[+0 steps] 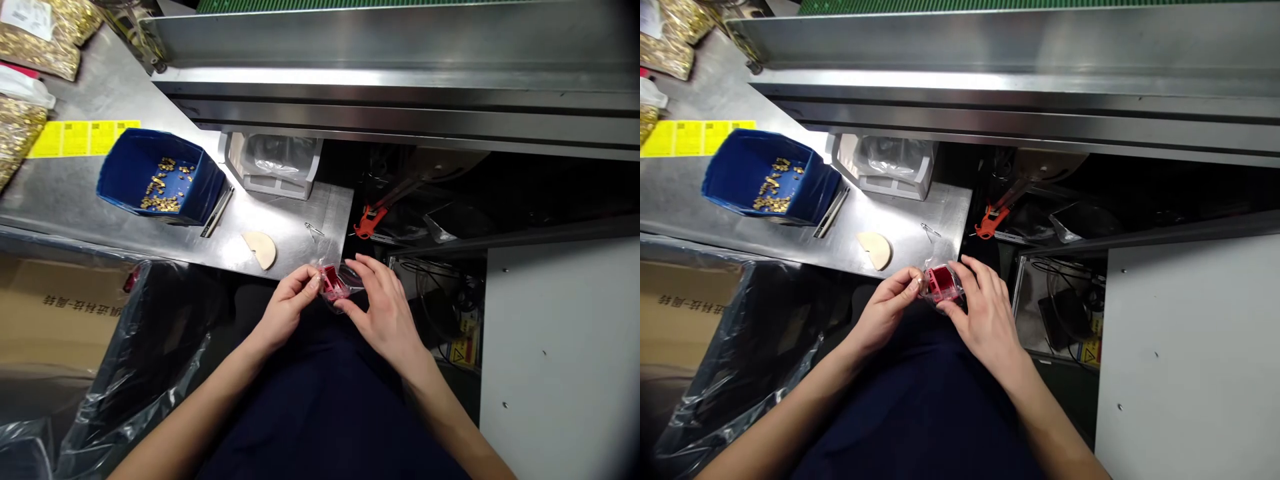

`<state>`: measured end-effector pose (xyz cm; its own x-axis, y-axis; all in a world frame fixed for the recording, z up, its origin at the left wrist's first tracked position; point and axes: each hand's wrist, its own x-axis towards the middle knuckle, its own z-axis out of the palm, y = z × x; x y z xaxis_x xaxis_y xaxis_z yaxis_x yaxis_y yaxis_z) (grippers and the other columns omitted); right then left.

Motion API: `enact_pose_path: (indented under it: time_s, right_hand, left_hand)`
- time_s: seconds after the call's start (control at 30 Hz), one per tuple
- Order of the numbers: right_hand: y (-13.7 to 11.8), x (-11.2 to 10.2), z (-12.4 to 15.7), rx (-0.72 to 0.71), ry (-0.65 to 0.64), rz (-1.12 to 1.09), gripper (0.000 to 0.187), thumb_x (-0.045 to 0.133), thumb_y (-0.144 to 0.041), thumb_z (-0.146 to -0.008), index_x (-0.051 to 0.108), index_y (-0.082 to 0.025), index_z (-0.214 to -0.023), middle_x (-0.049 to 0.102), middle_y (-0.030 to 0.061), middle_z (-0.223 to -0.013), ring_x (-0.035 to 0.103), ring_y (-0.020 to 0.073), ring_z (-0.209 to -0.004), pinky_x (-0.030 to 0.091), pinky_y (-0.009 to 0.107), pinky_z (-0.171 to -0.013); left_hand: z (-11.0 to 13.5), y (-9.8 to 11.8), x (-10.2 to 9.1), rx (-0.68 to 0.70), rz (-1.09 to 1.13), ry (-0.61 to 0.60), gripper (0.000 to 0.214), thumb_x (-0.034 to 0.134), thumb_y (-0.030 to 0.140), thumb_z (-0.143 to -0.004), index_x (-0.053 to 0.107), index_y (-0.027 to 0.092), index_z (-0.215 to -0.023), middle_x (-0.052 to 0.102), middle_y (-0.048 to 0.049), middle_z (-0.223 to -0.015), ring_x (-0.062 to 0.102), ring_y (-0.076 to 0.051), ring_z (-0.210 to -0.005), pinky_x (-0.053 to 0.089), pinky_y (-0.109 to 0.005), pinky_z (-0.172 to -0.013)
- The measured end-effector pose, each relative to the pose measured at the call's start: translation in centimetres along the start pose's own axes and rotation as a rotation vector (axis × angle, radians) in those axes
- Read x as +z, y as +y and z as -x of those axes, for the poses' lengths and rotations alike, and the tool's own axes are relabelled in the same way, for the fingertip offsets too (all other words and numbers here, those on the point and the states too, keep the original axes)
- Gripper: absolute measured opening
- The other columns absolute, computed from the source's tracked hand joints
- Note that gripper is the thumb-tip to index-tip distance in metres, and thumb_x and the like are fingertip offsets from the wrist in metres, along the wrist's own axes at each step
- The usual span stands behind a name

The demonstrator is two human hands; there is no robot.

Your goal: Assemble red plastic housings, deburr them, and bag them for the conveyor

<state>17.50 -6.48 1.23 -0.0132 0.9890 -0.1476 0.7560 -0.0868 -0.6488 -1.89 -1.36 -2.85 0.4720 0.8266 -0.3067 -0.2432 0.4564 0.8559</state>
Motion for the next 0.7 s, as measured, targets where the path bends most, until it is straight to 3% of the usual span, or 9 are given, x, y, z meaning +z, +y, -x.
enact_pose_path:
  time_s: [0.07,0.13,0.23,0.33,0.43,0.5,0.57,0.63,0.7]
  right_hand:
    - [0.8,0.0,-1.0,-0.016,-0.133,-0.079,0.084,0.077,-0.049,-0.088,0.035,-0.034,-0.159,0.045,0.0099,-0.157,0.051,0.0321,-0.138,0.046,0.051,-0.113]
    - [1.7,0.3,-2.3,-0.002,-0.211,-0.188,0.084,0.072,-0.051,-0.092,0.028,-0.034,-0.161,0.05,0.01,-0.15,0.06,0.0271,-0.125,0.055,0.044,-0.102]
    - [2.5,1.0,-4.5,-0.025,-0.153,-0.174,0.061,0.066,-0.044,-0.097,0.045,-0.033,-0.154,0.061,0.0084,-0.134,0.063,0.0245,-0.115,0.053,0.041,-0.099]
    - [2.3,1.3,-6.1,-0.101,-0.15,-0.138,0.023,0.064,-0.03,-0.098,0.074,-0.029,-0.119,0.072,0.0044,-0.111,0.067,0.023,-0.106,0.051,0.038,-0.096]
    - [1.4,1.0,-6.1,-0.056,-0.076,-0.288,0.017,0.061,-0.026,-0.099,0.078,-0.025,-0.099,0.075,0.0028,-0.096,0.07,0.0194,-0.089,0.054,0.032,-0.083]
    - [0.7,0.8,-5.3,0.041,-0.084,-0.491,0.017,0.062,-0.029,-0.098,0.076,-0.024,-0.106,0.075,0.0031,-0.095,0.069,0.0182,-0.082,0.056,0.029,-0.072]
    - [0.1,0.6,-4.2,0.11,-0.186,-0.687,0.024,0.06,-0.029,-0.098,0.072,-0.025,-0.118,0.074,0.0041,-0.108,0.069,0.0171,-0.082,0.058,0.027,-0.067]
    - [-0.2,0.8,-3.2,0.095,-0.262,-0.743,0.036,0.056,-0.026,-0.099,0.064,-0.028,-0.134,0.067,0.0053,-0.128,0.069,0.0176,-0.095,0.061,0.03,-0.079]
    - [-0.2,1.3,-2.6,0.016,-0.276,-0.641,0.048,0.056,-0.02,-0.098,0.054,-0.031,-0.145,0.06,0.0063,-0.137,0.067,0.0189,-0.108,0.058,0.036,-0.097]
  left_hand:
    - [0.0,0.1,-0.5,-0.017,0.006,-0.031,0.022,0.061,0.034,-0.101,0.059,0.018,-0.087,0.053,-0.001,-0.084,0.046,-0.017,-0.081,0.037,-0.028,-0.077]
    - [0.0,0.4,-0.8,-0.025,-0.006,-0.098,0.022,0.06,0.035,-0.101,0.058,0.018,-0.087,0.052,-0.0011,-0.083,0.045,-0.017,-0.08,0.036,-0.029,-0.076]
    - [-0.3,0.6,-1.4,-0.002,-0.034,-0.199,0.024,0.058,0.036,-0.102,0.056,0.018,-0.085,0.047,-0.0006,-0.081,0.04,-0.017,-0.078,0.033,-0.03,-0.073]
    - [-0.6,0.6,-2.0,0.046,-0.049,-0.217,0.025,0.055,0.035,-0.103,0.055,0.019,-0.085,0.044,-0.0007,-0.082,0.039,-0.018,-0.079,0.032,-0.031,-0.074]
    - [-0.5,0.7,-2.6,0.111,-0.097,-0.17,0.021,0.055,0.033,-0.103,0.058,0.019,-0.087,0.046,-0.0025,-0.089,0.043,-0.019,-0.086,0.036,-0.032,-0.081]
    - [-0.3,0.7,-2.9,0.135,-0.125,-0.117,0.019,0.057,0.032,-0.102,0.061,0.019,-0.089,0.049,-0.0044,-0.1,0.047,-0.021,-0.097,0.038,-0.031,-0.09]
    - [-0.1,0.6,-2.9,0.127,-0.127,-0.05,0.018,0.059,0.032,-0.102,0.063,0.019,-0.091,0.052,-0.0053,-0.111,0.049,-0.021,-0.107,0.038,-0.031,-0.097]
    - [-0.1,0.5,-2.7,0.098,-0.102,0.02,0.017,0.06,0.034,-0.102,0.065,0.02,-0.094,0.053,-0.0055,-0.119,0.052,-0.021,-0.112,0.041,-0.03,-0.098]
    - [-0.3,0.4,-2.3,0.074,-0.071,0.066,0.016,0.061,0.037,-0.102,0.067,0.022,-0.099,0.055,-0.0057,-0.123,0.055,-0.021,-0.112,0.045,-0.029,-0.095]
